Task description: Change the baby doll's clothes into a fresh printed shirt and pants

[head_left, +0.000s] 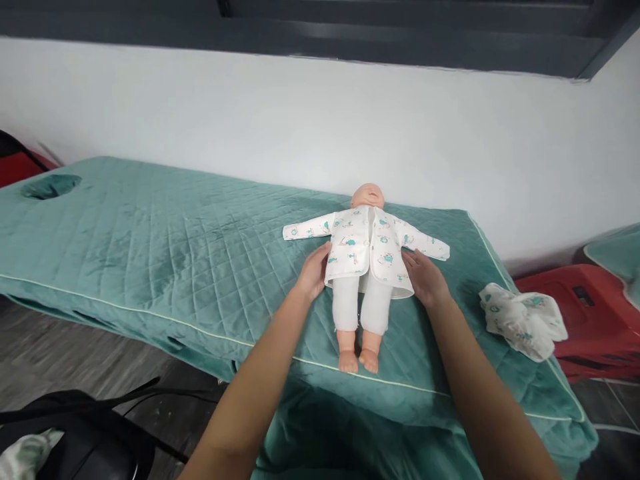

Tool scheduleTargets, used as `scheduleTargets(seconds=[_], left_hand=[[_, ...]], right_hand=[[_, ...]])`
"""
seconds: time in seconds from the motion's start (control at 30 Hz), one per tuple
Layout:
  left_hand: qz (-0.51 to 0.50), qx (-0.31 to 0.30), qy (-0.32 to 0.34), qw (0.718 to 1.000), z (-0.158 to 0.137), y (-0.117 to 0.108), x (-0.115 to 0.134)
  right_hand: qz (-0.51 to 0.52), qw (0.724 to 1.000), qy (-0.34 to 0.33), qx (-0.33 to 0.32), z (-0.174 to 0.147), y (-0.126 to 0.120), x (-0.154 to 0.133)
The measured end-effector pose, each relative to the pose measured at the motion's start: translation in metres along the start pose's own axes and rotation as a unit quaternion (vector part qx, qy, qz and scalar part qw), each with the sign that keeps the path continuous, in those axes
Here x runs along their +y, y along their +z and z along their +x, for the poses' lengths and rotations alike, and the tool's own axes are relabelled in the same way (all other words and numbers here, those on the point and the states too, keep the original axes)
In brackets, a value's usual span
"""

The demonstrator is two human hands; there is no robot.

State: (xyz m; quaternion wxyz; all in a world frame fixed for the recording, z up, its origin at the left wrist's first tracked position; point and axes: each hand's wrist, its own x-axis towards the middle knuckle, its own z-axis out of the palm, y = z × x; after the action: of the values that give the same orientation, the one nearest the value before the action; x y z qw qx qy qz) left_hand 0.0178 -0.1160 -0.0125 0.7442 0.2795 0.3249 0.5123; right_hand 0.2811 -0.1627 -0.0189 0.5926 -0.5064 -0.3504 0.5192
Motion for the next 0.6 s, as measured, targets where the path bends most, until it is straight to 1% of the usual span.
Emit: scheduleTargets(seconds=[0.1, 0.17, 0.27, 0.4, 0.5, 0.6], left_hand=[[-0.070, -0.032, -0.086, 0.993, 0.028, 0.017, -0.001], [-0.093, -0.054, -0.110, 0.988, 0.045, 0.024, -0.001], [-0.092, -0.063, -0.099, 0.989, 0.070, 0.030, -0.002], [-0.080, -0.050, -0.090, 0.991, 0.098, 0.036, -0.005], [-0.074, -0.058, -0.108, 0.990, 0.105, 0.038, -0.006], [-0.058, -0.048, -0.117, 0.990, 0.103, 0.038, -0.004]], right_hand=[[-0.003, 1.000, 0.004, -0.026, 0.028, 0.020, -0.004], [0.004, 1.000, -0.002, -0.024, 0.041, 0.030, -0.004], [0.026, 1.000, -0.009, -0.004, 0.056, 0.033, -0.004], [0.073, 0.997, 0.013, 0.024, 0.069, 0.024, -0.010], [0.123, 0.991, 0.032, 0.029, 0.072, 0.020, -0.013], [0.191, 0.980, 0.037, 0.040, 0.074, 0.020, -0.010]])
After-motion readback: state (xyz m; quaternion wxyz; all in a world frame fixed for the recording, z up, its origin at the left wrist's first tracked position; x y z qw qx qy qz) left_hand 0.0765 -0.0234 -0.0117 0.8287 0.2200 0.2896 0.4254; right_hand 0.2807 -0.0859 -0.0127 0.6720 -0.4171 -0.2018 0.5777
